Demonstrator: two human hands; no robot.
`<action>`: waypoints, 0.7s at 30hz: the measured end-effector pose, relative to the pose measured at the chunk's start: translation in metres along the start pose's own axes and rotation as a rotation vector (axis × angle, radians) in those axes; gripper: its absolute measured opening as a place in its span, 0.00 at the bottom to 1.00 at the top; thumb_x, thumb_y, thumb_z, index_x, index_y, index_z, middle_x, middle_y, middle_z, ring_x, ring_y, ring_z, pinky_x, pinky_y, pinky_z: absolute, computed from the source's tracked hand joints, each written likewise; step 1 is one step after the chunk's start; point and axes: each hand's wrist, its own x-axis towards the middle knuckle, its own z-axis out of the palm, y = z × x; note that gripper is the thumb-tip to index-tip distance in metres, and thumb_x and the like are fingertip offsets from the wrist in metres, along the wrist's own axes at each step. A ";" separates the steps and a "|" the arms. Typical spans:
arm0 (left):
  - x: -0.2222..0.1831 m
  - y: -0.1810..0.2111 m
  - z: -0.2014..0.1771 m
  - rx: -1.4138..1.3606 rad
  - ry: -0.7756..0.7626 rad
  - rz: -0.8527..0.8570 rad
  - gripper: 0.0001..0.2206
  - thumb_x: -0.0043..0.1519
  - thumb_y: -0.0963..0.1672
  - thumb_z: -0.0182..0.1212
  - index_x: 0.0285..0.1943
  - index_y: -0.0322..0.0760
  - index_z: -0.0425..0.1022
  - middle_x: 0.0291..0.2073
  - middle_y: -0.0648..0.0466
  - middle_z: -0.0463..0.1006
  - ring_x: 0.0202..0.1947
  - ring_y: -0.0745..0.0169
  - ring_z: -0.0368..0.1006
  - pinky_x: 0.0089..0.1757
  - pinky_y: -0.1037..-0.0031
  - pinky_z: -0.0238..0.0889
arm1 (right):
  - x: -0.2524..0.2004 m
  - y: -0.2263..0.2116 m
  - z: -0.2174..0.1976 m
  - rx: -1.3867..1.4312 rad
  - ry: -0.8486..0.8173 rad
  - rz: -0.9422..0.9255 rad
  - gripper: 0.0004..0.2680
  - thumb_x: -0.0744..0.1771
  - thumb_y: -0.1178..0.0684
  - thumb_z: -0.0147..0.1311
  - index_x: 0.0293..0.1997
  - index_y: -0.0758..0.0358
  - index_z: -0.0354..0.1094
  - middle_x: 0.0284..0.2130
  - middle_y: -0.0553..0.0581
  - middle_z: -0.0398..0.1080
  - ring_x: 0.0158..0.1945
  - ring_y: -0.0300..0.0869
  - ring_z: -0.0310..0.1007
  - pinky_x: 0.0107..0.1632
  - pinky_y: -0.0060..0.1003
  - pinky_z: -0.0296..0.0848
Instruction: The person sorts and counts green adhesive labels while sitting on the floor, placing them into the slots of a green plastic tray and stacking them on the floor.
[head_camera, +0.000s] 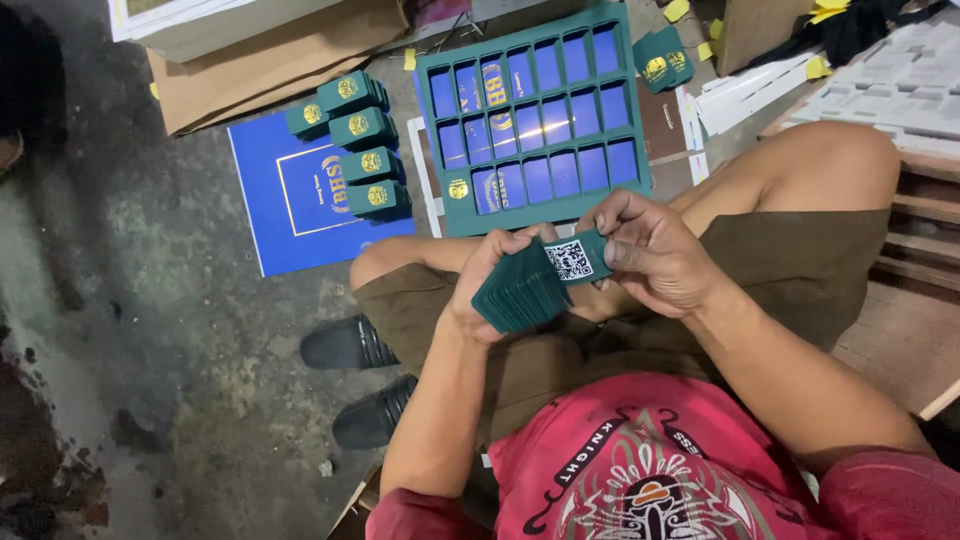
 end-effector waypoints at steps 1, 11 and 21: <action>-0.002 0.001 0.002 0.001 0.002 0.001 0.08 0.63 0.44 0.44 0.36 0.34 0.63 0.23 0.57 0.57 0.19 0.68 0.59 0.24 0.84 0.56 | 0.000 0.000 0.002 0.002 -0.001 0.000 0.11 0.65 0.62 0.64 0.44 0.68 0.62 0.38 0.63 0.70 0.31 0.44 0.77 0.29 0.34 0.81; -0.001 0.006 0.005 0.037 -0.006 -0.017 0.08 0.64 0.43 0.42 0.36 0.34 0.63 0.24 0.54 0.59 0.18 0.70 0.56 0.22 0.87 0.45 | -0.002 -0.004 0.003 -0.032 0.012 -0.005 0.08 0.66 0.62 0.61 0.44 0.67 0.63 0.38 0.60 0.70 0.31 0.42 0.78 0.28 0.32 0.83; -0.006 0.011 0.009 0.121 0.177 0.037 0.10 0.63 0.44 0.48 0.40 0.30 0.69 0.23 0.49 0.63 0.17 0.68 0.61 0.16 0.86 0.50 | -0.005 -0.015 0.021 -0.356 0.027 -0.052 0.11 0.67 0.65 0.58 0.56 0.75 0.70 0.42 0.57 0.70 0.38 0.38 0.75 0.34 0.40 0.88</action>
